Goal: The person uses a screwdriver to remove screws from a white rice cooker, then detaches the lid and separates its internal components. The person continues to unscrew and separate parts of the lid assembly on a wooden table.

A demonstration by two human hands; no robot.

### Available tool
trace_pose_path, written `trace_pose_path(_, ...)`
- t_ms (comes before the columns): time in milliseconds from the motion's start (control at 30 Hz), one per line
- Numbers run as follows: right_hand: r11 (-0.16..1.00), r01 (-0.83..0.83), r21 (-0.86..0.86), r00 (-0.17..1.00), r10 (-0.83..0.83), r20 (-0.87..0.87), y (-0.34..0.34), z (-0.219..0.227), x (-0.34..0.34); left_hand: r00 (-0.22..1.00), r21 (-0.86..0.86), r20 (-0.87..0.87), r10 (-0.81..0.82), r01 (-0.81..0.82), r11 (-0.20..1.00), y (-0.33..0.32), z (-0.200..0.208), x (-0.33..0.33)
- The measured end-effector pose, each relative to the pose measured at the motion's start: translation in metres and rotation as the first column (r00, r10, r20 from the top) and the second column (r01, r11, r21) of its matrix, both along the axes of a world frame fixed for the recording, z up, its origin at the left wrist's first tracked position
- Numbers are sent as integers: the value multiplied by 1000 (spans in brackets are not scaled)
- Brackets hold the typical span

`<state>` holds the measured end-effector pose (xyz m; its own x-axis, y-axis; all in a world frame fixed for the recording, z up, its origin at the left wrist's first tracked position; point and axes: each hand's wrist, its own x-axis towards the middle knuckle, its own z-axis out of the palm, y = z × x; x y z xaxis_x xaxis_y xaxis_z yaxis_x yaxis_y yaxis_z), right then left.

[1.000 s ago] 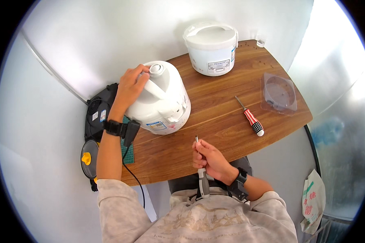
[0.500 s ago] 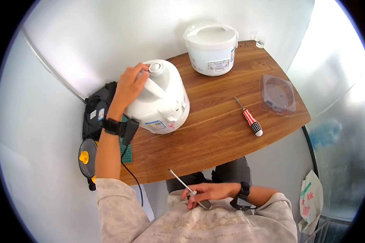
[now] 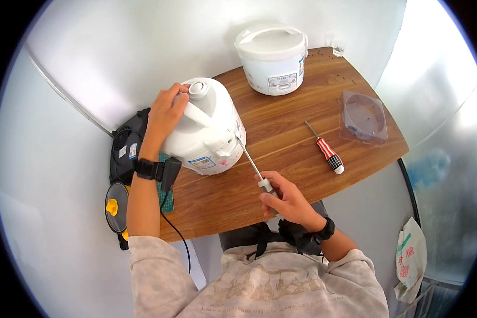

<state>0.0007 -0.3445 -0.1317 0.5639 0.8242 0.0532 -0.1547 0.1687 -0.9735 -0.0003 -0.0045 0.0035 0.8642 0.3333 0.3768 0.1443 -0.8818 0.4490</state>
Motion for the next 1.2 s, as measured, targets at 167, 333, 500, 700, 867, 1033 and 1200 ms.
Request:
trace_pose_path(167, 999, 34, 36, 936, -19, -351, -5, 12, 1, 999, -8, 14, 35, -35, 999, -14, 2, -2)
trace_pose_path(333, 998, 55, 9, 917, -47, -395, -6, -7, 6, 996, -1, 37, 81, -81, 997, -9, -2, -4)
trace_pose_path(500, 983, 149, -105, 966, -167, -197, 4, -4, -1, 998, 7, 47, 46, -47, 999, -6, -3, -3)
trace_pose_path(700, 969, 233, -80, 967, -240, -84, 5, -11, -5, 997, 9, 53, 55, -56, 998, -10, -2, -4)
trace_pose_path(867, 961, 258, -94, 961, -266, -73, 7, -12, -7, 997, 8, 68, 34, -34, 999, -7, -3, -4)
trace_pose_path(1033, 956, 276, -100, 959, -281, -40, 8, -13, -7, 997, -2, 59, 48, -48, 999, -12, -1, -5)
trace_pose_path(1200, 946, 311, -98, 951, -308, 37, 9, -18, -9, 998, -4, 48, 45, -45, 999, -10, -1, -5)
